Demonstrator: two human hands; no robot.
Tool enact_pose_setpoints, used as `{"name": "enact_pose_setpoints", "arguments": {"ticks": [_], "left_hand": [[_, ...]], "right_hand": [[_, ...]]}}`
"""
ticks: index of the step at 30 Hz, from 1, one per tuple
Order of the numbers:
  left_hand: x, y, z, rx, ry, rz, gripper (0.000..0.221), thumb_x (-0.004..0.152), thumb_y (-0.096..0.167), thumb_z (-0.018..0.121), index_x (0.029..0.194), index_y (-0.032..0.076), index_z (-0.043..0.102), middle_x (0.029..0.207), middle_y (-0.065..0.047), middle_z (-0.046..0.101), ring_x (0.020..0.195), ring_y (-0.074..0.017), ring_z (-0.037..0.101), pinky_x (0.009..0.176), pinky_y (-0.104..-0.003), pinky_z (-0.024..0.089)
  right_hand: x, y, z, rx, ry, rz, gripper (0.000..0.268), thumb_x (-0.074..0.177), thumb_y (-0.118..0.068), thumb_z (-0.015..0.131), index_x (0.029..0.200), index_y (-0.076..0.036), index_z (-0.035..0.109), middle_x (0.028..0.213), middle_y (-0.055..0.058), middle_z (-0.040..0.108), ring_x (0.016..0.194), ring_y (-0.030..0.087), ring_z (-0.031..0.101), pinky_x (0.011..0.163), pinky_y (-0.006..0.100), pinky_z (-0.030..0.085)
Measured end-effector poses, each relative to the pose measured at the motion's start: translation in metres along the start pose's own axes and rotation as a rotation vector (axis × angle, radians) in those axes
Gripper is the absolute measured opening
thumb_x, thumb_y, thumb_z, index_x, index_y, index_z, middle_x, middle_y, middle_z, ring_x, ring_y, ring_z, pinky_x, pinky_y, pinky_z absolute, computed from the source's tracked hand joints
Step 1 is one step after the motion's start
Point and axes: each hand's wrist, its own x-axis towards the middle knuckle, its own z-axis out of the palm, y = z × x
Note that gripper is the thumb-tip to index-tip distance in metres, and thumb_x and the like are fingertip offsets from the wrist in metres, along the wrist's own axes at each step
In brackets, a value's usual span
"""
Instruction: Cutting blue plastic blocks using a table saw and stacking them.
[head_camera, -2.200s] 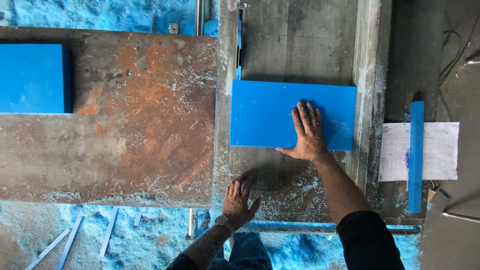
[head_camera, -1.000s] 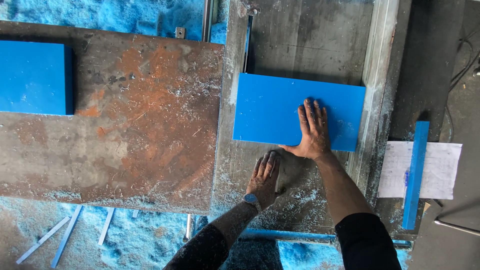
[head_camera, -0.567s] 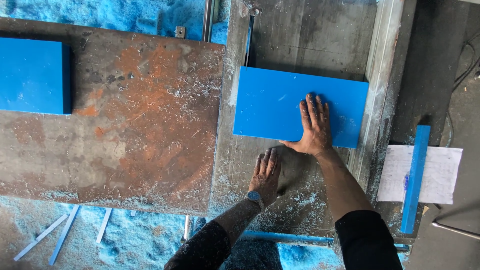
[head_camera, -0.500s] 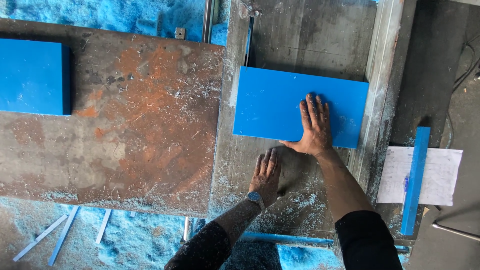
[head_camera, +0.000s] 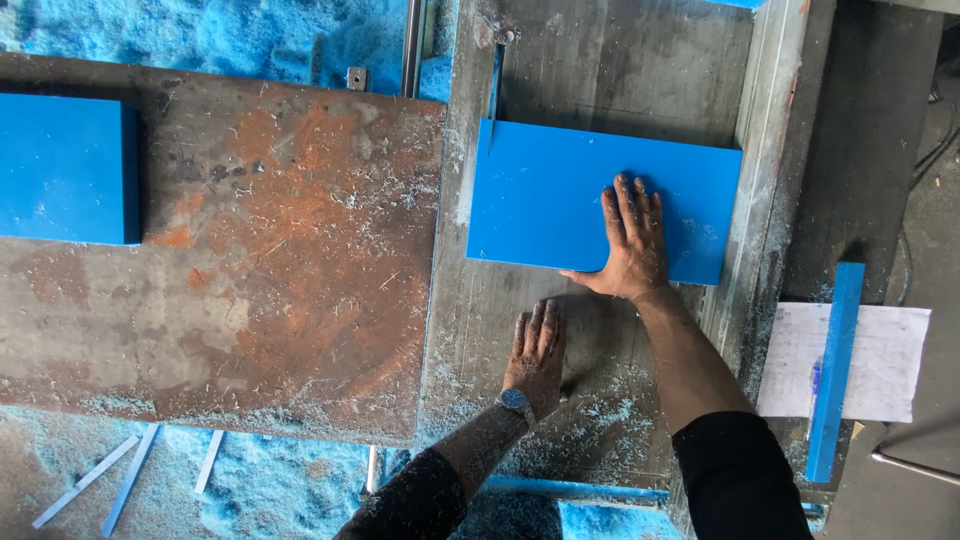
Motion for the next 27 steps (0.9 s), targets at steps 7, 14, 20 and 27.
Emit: {"name": "enact_pose_setpoints", "arguments": {"ticks": [7,14,20,27], "left_hand": [[0.004,-0.001,-0.013,0.06,0.007,0.001,0.074,0.09,0.023,0.063,0.156,0.002,0.038,0.169,-0.026,0.019,0.158,-0.0408,0.02,0.125,-0.056,0.02],[0.006,0.0,-0.03,0.077,-0.046,0.016,0.084,0.083,0.022,0.061,0.158,0.0,0.031,0.169,-0.027,0.016,0.158,-0.0428,0.017,0.125,-0.056,0.018],[0.008,-0.001,-0.036,0.071,-0.062,0.016,0.087,0.08,0.022,0.063,0.158,-0.001,0.03,0.169,-0.028,0.018,0.158,-0.0439,0.017,0.125,-0.057,0.017],[0.001,-0.008,0.021,0.078,0.025,0.068,0.168,0.045,0.083,0.089,0.159,-0.01,0.008,0.169,-0.034,-0.002,0.157,-0.049,0.002,0.129,-0.058,0.004]], "right_hand": [[0.016,0.01,0.001,-0.007,0.005,0.006,0.128,0.062,-0.069,0.086,0.158,0.002,0.039,0.167,0.028,0.026,0.149,0.055,0.028,0.119,0.07,0.019],[0.022,0.029,0.011,-0.003,-0.011,0.019,0.133,0.055,-0.067,0.09,0.158,0.0,0.038,0.168,0.024,0.025,0.15,0.053,0.029,0.12,0.07,0.021],[0.034,0.037,0.013,-0.021,-0.006,0.012,0.133,0.058,-0.071,0.089,0.158,0.0,0.038,0.168,0.023,0.025,0.15,0.053,0.029,0.12,0.069,0.022],[0.041,0.051,0.022,-0.023,-0.109,0.029,0.136,0.066,-0.077,0.087,0.162,0.0,0.028,0.169,0.027,0.016,0.155,0.054,0.018,0.124,0.074,0.016]]}}
